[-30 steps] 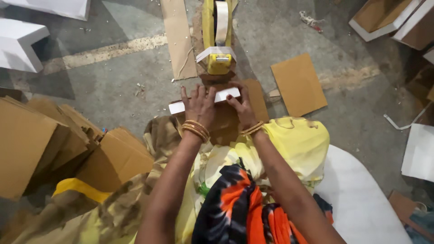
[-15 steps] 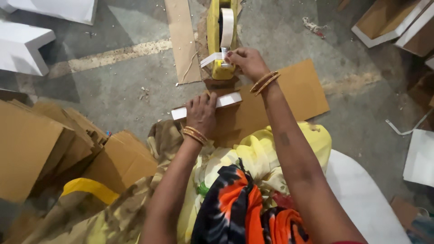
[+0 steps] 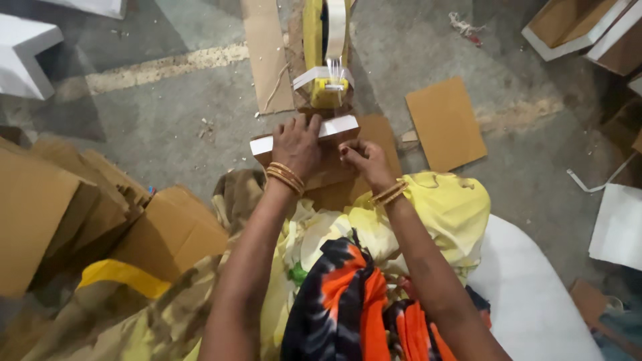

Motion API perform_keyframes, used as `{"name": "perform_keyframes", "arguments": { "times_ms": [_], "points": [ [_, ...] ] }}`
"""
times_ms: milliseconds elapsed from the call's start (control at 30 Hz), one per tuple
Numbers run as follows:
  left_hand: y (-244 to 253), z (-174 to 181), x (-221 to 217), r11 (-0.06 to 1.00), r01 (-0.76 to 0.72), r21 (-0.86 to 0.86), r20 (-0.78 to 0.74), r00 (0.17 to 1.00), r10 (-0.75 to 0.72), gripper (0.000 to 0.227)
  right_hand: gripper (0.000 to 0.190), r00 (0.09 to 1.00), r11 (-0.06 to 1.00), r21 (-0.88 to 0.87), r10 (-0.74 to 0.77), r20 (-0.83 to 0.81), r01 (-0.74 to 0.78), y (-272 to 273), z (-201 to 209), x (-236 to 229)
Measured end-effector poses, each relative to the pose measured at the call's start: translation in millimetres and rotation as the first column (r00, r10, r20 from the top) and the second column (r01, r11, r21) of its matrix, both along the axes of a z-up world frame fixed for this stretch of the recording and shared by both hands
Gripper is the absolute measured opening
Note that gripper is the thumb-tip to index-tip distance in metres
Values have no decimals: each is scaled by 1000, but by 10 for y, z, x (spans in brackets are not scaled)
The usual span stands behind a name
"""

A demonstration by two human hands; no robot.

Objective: The person assembles small cardboard boxes by folding brown cardboard sheets and inserting white foam inserts. They use a tape dispenser to seal the boxes and place the finished units aside.

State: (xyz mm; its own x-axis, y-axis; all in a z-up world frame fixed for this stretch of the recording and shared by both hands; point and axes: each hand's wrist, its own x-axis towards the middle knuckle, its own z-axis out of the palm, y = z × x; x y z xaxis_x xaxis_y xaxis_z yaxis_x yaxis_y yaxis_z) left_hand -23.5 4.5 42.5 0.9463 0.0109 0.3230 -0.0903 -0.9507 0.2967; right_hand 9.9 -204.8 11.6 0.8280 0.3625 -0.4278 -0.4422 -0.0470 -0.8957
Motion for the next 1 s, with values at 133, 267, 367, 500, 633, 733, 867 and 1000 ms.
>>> {"name": "perform_keyframes", "arguments": {
  "times_ms": [133, 267, 367, 500, 633, 733, 867, 1000],
  "points": [
    [10, 56, 224, 999, 43, -25, -15, 999, -43, 34, 15, 999, 1000, -28, 2, 49, -1, 2, -70, 183],
    [66, 89, 251, 995, 95, -3, -59, 994, -95, 37, 13, 996, 993, -84, -84, 8, 84, 102, -138, 225],
    [62, 126, 263, 994, 108, -25, -48, 993, -109, 40, 18, 938, 924, -346, -40, 344, 166, 81, -175, 258],
    [68, 125, 239, 992, 123, -22, -67, 990, -124, 43, 18, 701, 730, -608, 254, 666, 313, -15, -211, 320],
    [95, 70, 245, 991, 125, 36, -91, 988, -122, 45, 54, 784, 710, -674, 293, 548, 206, -38, -42, 375],
    [106, -16, 240, 986, 141, 89, -80, 988, -134, 53, 77, 730, 795, -591, 323, 602, 136, -19, 249, 422],
    [106, -138, 220, 987, 132, 96, -118, 986, -121, 58, 77, 731, 930, -366, 240, 638, 14, 27, 705, 424],
    [68, -108, 245, 988, 122, 98, -133, 985, -109, 55, 76, 784, 907, -407, 327, 527, -106, 267, 984, 542]
  ]
}}
